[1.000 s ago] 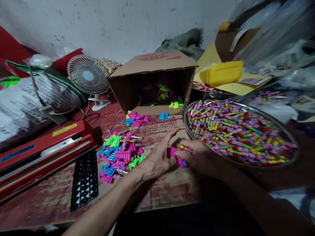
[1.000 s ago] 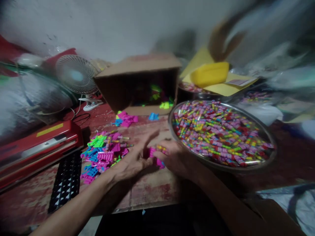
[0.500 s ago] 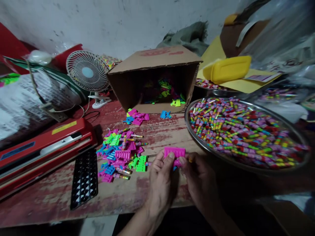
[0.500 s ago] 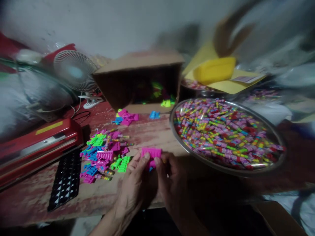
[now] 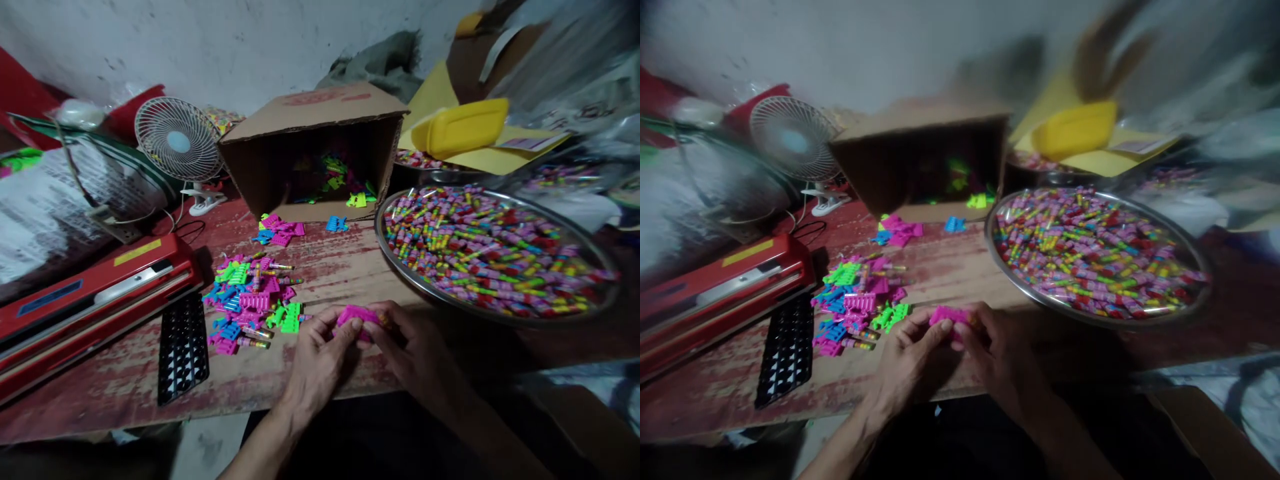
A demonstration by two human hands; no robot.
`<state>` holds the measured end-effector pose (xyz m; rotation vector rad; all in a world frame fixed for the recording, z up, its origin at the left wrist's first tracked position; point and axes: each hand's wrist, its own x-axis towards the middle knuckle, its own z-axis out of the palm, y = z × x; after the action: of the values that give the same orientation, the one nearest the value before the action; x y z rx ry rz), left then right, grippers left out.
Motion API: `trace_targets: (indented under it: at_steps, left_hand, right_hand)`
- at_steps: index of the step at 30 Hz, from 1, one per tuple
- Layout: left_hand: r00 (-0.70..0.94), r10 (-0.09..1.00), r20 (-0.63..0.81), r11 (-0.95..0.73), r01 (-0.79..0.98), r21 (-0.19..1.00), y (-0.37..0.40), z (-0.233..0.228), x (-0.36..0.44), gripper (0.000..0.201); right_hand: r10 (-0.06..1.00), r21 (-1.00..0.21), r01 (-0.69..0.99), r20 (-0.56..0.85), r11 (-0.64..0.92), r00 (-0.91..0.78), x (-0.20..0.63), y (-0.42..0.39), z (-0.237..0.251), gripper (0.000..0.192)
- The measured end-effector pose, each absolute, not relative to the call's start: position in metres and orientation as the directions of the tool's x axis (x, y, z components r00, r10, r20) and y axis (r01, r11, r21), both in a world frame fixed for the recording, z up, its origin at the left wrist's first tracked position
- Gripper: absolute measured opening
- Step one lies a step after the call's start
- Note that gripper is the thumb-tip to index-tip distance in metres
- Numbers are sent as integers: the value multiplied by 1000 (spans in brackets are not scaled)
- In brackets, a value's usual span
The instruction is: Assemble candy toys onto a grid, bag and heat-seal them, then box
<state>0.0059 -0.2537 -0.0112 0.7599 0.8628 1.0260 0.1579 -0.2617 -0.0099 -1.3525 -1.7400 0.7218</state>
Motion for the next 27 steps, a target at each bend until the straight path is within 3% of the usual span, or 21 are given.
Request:
trace_targets:
  at_steps: [4, 7, 9, 10, 13, 15, 21, 24, 27]
  left_hand:
    - [264, 921, -286, 388, -555, 736, -253, -5, -6, 46]
    - [526, 770, -361, 577, -332, 746, -248, -3, -15, 46]
    - [664, 646, -377, 639, -199, 743, -244, -5, -17, 40]
    - [673, 634, -382, 648, -192, 737, -242, -6, -16, 37]
    - [507, 759, -409, 607, -323, 726, -240, -13, -11, 26]
    - [413, 807, -423, 576, -387, 721, -241, -16, -6, 22]
    - [382, 823, -421, 564, -465, 682, -248, -15, -3, 25]
    - [393, 814, -429, 579, -473, 665, -252, -14, -7, 25]
    - [419, 797, -434, 597, -443, 669, -256, -15, -11, 26]
  right_hand:
    - [855, -673, 530, 444, 516, -267, 173, -260, -7, 15]
    - [725, -541, 484, 535, 688, -434, 179, -258, -9, 31]
    - [722, -544, 475, 511, 692, -467, 180, -258, -13, 35]
    - [756, -582, 484, 480, 654, -444, 180, -258, -15, 35]
    - [915, -774, 489, 325, 402, -237, 180, -266, -20, 28]
    - [966, -848, 462, 242, 258, -95, 180, -272, -21, 23]
    - [977, -900, 381, 210, 212, -47, 173, -273, -13, 24]
    - [1000, -988, 152, 15, 13, 7, 169, -274, -19, 26]
    - [989, -984, -92, -149, -151, -21, 167, -277, -30, 28]
